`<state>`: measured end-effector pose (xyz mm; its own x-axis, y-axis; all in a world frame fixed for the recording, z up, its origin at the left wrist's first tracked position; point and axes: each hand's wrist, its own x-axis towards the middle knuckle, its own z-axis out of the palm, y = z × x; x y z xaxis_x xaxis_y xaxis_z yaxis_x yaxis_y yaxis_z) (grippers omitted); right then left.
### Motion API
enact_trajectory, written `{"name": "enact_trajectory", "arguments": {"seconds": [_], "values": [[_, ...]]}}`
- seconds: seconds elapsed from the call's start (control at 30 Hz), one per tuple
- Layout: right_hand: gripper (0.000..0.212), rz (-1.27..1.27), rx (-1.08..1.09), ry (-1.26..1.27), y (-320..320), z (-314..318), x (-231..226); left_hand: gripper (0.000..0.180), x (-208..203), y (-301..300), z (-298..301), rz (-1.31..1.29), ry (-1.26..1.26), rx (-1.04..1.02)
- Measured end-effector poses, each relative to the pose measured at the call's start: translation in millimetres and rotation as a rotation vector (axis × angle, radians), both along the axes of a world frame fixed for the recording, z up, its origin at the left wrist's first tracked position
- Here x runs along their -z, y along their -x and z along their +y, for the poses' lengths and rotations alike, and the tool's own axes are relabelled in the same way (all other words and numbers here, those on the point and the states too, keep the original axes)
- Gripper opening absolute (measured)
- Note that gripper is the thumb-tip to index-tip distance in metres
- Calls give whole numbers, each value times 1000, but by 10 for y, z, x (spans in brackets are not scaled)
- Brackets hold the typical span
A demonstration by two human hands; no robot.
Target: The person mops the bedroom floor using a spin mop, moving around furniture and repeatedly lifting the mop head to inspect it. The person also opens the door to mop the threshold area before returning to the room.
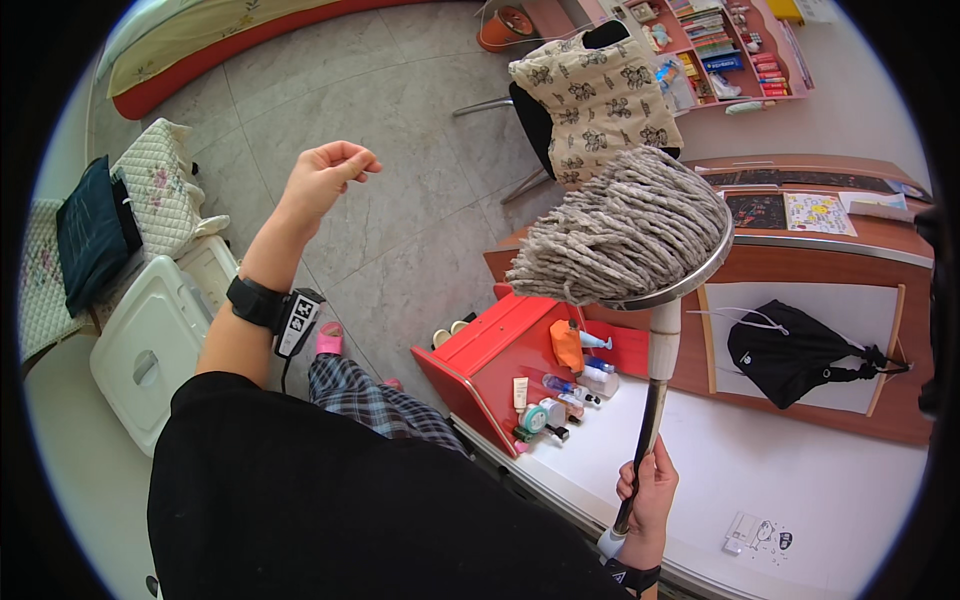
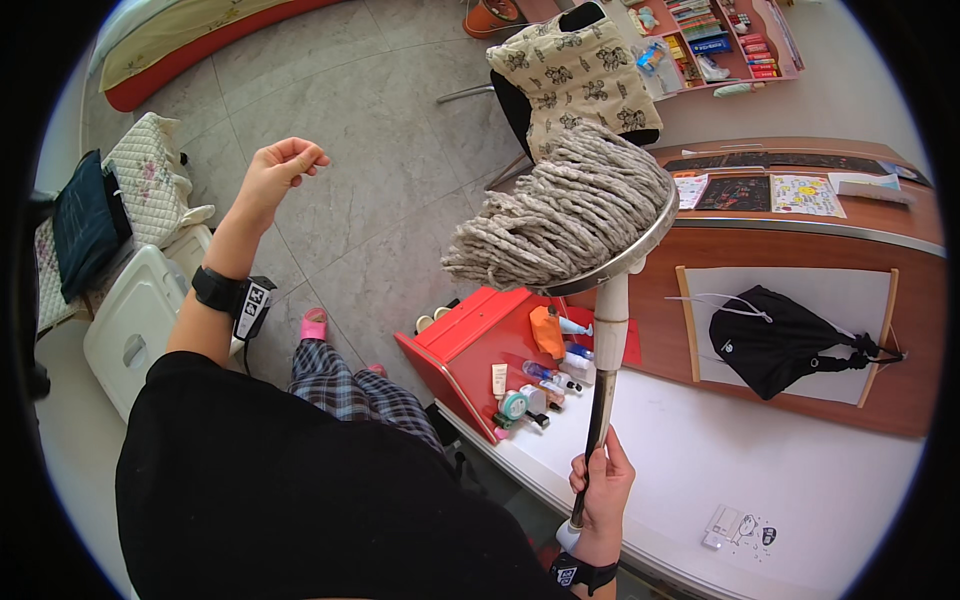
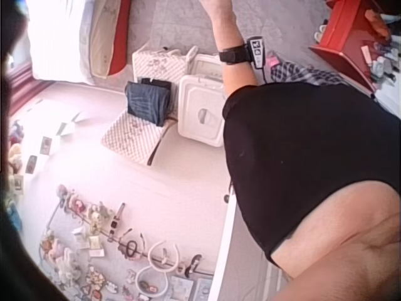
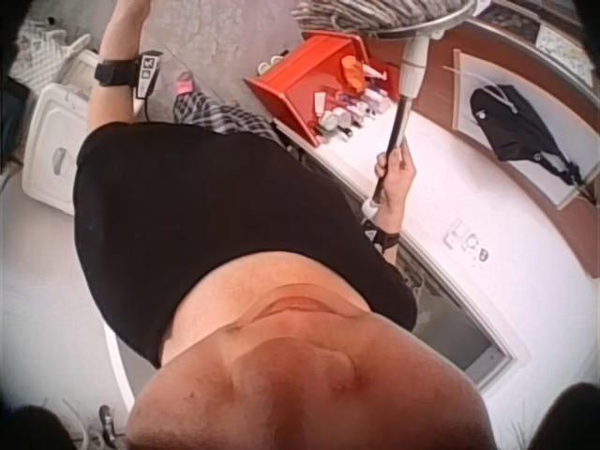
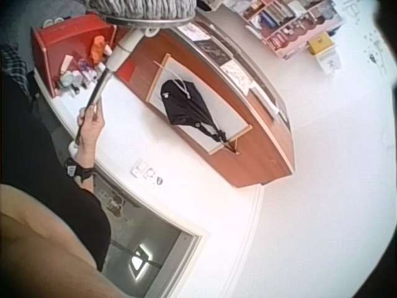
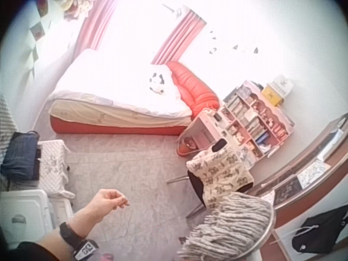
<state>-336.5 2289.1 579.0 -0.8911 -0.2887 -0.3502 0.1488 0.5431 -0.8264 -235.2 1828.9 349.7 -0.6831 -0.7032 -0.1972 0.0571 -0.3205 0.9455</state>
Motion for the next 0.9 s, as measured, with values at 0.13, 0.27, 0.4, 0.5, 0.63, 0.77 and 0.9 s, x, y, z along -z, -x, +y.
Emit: {"name": "enact_trajectory", "arguments": {"seconds": [0.13,0.27,0.4,0.5,0.63,0.77,0.9], "values": [[43,21,0,23,2,33,13,16,180,-186,-140,-117,30,-134],[41,-8,2,43,20,71,25,17,278,-276,-159,-203,5,-198],[37,-61,-16,64,15,91,9,18,313,-309,-117,-163,0,-176],[35,-83,-33,90,0,85,-6,18,307,-300,-79,-143,-24,-161],[35,-93,-67,135,-13,65,-10,19,248,-281,-49,-133,-36,-147],[36,-98,-79,128,1,31,3,19,150,-284,-45,-127,-55,-129],[36,-134,-67,164,15,-44,33,20,46,-310,-75,-96,-72,-116]]}}
